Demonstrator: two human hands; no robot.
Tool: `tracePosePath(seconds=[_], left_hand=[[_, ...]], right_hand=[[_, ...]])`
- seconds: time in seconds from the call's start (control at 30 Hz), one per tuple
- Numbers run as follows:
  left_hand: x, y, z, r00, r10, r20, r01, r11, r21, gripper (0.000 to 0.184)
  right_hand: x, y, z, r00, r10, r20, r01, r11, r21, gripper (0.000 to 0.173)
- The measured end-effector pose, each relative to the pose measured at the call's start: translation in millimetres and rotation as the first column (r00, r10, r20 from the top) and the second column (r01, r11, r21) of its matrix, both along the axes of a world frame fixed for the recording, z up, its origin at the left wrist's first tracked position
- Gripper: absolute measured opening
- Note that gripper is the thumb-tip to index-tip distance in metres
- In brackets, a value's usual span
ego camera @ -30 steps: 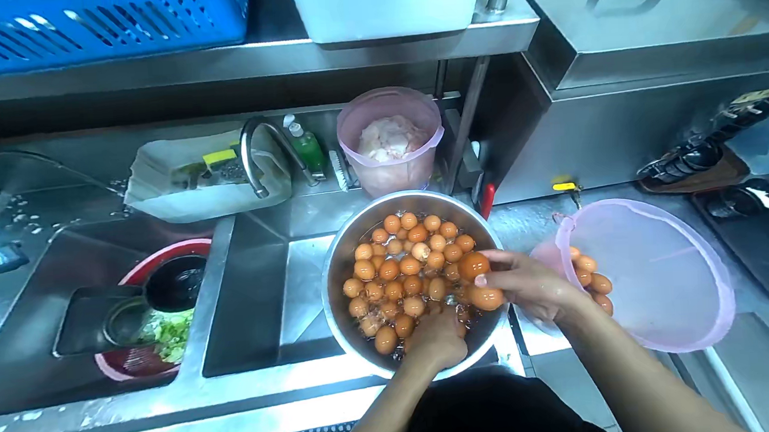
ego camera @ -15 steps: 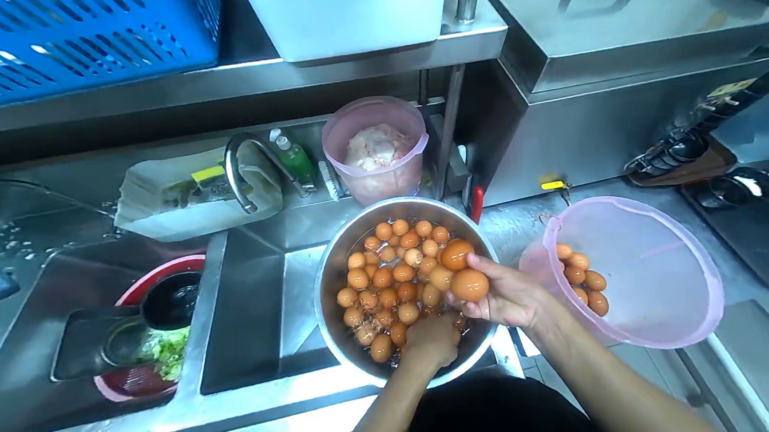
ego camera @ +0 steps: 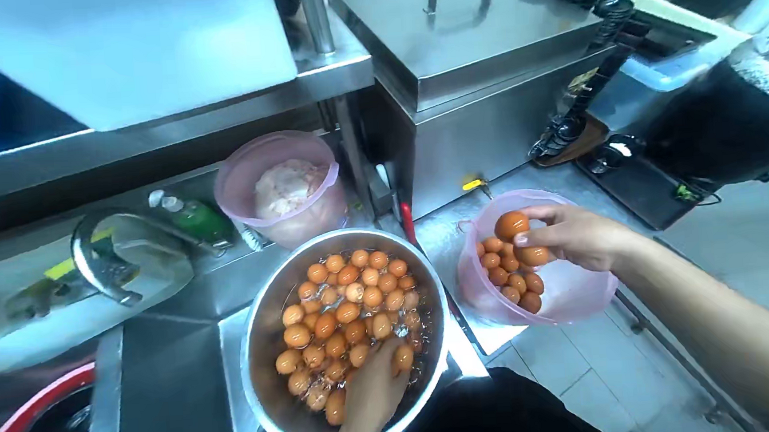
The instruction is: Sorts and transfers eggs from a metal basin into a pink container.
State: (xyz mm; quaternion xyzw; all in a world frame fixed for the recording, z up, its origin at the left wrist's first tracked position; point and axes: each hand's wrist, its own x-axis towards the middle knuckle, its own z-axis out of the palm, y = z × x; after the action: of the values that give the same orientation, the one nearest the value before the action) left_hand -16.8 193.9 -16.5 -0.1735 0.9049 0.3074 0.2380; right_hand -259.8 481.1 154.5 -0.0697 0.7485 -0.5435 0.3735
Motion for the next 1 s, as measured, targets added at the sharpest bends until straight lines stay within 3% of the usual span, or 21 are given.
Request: tracePosePath(seconds=[0.1,0.17,0.23,0.3,0.4,0.6,0.73,0.87,0.93,1.0], left_hand=[[0,-5,7,0.991,0.072,-0.117,-0.067,0.997,0.045,0.057],[0,-5,12,0.980,0.079,-0.185,-0.071,0.996,0.050,0.057],[2,-7,16,0.964,0.079,-0.254,-0.066,0.996,0.058,0.056],[7,-8,17,0.943,0.090,-0.320,-0.068,0.995,0.079,0.055],[17,-8,15,0.924,0.124,-0.362,-0.090,0.990,0.110,0.056],[31,-2,11,0.918,0.216,-0.334,-0.158,0.969,0.192,0.058],[34,-3,14,0.879,0.343,-0.330,-0.238,0.917,0.320,0.061],[12,0,58,0.824,0.453,-0.340,-0.250,0.830,0.500,0.062],[-14,6,94,0.823,0.406,-0.397,-0.148,0.828,0.541,0.063],[-51,22,132,0.832,0.306,-0.462,-0.020,0.849,0.528,0.061]], right_hand=[[-24,5,-63,0.988,0.139,-0.059,-0.115,0.944,0.308,0.038],[-38,3,-105,0.913,0.335,-0.233,-0.187,0.851,0.491,0.033],[-45,-3,-133,0.823,0.501,-0.267,-0.225,0.720,0.656,0.041],[-44,-8,-147,0.734,0.622,-0.273,-0.245,0.617,0.748,0.043],[-43,-10,-159,0.700,0.665,-0.261,-0.241,0.564,0.790,0.047],[-48,-4,-162,0.745,0.608,-0.274,-0.246,0.632,0.735,0.063],[-49,4,-109,0.816,0.507,-0.277,-0.242,0.735,0.633,0.056],[-32,41,-35,0.842,0.278,-0.462,-0.073,0.908,0.414,0.034],[-9,65,-9,0.829,0.068,-0.554,0.102,0.958,0.269,0.029],[22,88,3,0.749,-0.127,-0.650,0.259,0.960,0.110,0.024]])
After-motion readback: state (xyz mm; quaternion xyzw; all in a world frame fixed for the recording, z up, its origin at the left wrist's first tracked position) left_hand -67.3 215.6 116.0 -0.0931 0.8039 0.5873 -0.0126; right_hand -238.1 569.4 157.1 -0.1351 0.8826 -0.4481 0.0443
